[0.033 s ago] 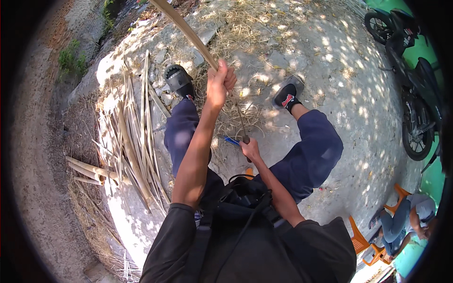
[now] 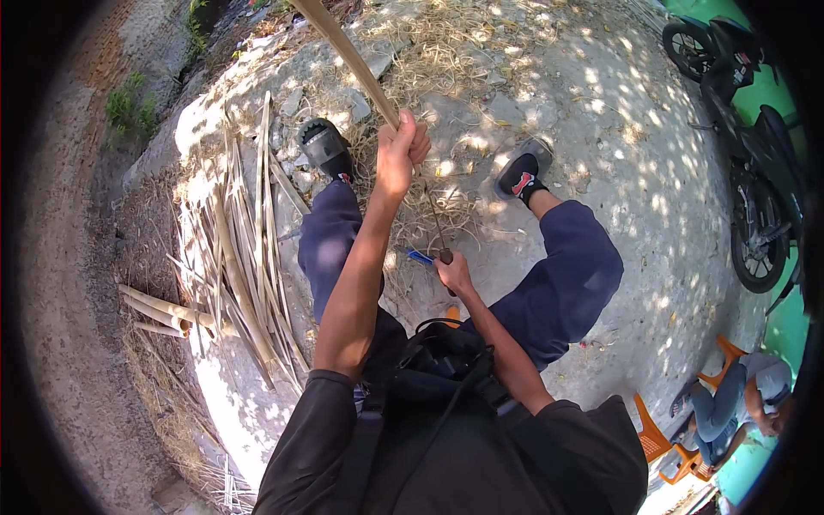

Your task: The person scrapes and shaves a bamboo strip using a machete, then bends the strip and pulls splinters from it by hand.

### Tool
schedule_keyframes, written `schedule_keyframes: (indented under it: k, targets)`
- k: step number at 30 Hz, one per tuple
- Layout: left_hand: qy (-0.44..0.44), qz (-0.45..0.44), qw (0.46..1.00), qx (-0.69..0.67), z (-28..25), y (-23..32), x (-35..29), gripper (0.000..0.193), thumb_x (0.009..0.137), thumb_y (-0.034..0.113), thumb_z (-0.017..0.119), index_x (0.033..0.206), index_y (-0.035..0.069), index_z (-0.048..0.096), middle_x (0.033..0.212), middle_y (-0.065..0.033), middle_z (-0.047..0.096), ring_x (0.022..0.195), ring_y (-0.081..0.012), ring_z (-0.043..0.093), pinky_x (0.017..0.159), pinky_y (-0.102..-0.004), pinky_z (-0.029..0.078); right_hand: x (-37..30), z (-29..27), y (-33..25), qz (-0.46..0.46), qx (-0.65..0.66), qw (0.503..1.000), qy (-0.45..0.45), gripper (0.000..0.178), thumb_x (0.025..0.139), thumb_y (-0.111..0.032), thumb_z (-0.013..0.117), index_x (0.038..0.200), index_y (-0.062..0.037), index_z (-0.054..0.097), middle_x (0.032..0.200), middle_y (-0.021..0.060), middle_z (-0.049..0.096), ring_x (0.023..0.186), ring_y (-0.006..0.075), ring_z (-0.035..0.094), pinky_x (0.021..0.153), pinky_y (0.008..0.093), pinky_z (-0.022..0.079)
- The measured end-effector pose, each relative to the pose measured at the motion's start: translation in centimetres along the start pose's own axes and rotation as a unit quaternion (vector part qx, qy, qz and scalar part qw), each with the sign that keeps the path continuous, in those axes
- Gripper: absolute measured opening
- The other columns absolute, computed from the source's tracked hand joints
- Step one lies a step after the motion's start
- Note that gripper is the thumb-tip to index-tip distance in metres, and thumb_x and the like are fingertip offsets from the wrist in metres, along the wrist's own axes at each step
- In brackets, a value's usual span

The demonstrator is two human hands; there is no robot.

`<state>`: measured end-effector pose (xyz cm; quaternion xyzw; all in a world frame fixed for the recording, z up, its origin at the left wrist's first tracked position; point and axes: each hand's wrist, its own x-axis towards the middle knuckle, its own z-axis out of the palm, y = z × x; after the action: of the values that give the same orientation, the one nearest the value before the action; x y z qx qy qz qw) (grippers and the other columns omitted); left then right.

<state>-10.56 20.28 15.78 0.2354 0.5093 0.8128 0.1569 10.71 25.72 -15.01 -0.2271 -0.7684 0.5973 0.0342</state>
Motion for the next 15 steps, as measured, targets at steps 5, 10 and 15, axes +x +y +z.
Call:
schedule_keyframes:
  k: [5,10,15]
  targets:
    - [-0.013,0.011,0.999,-0.037,0.2,-0.1,0.5,0.056,0.11,0.052,0.047,0.071,0.016,0.026,0.06,0.0062,0.022,0.049,-0.0062,0.018,0.047,-0.0289,0.018,-0.8,-1.9,5.0,0.274,0.158,0.946,-0.07,0.016,0.085,-0.014,0.066,0.073,-0.0041,0.063,0.056,0.0044,0.058,0.045,0.0165,0.057,0.042,0.0341,0.043]
    - [0.005,-0.007,1.0,-0.009,1.1,0.4,-0.1,0.058,0.109,0.053,0.047,0.07,0.016,0.028,0.059,0.0067,0.024,0.049,-0.0056,0.021,0.048,-0.0279,0.018,0.5,-2.4,4.5,0.305,0.069,0.949,-0.039,0.015,0.085,-0.014,0.066,0.074,-0.0048,0.062,0.058,0.0036,0.058,0.044,0.0148,0.055,0.04,0.0323,0.042]
    - [0.025,0.007,0.999,0.032,0.1,0.7,-0.5,0.057,0.109,0.053,0.048,0.07,0.015,0.03,0.061,0.0072,0.026,0.052,-0.0047,0.023,0.049,-0.0273,0.018,-0.1,-1.3,-0.7,0.233,0.025,0.971,-0.054,0.018,0.086,-0.015,0.067,0.073,-0.0037,0.061,0.058,0.0035,0.058,0.043,0.0148,0.053,0.042,0.0332,0.043]
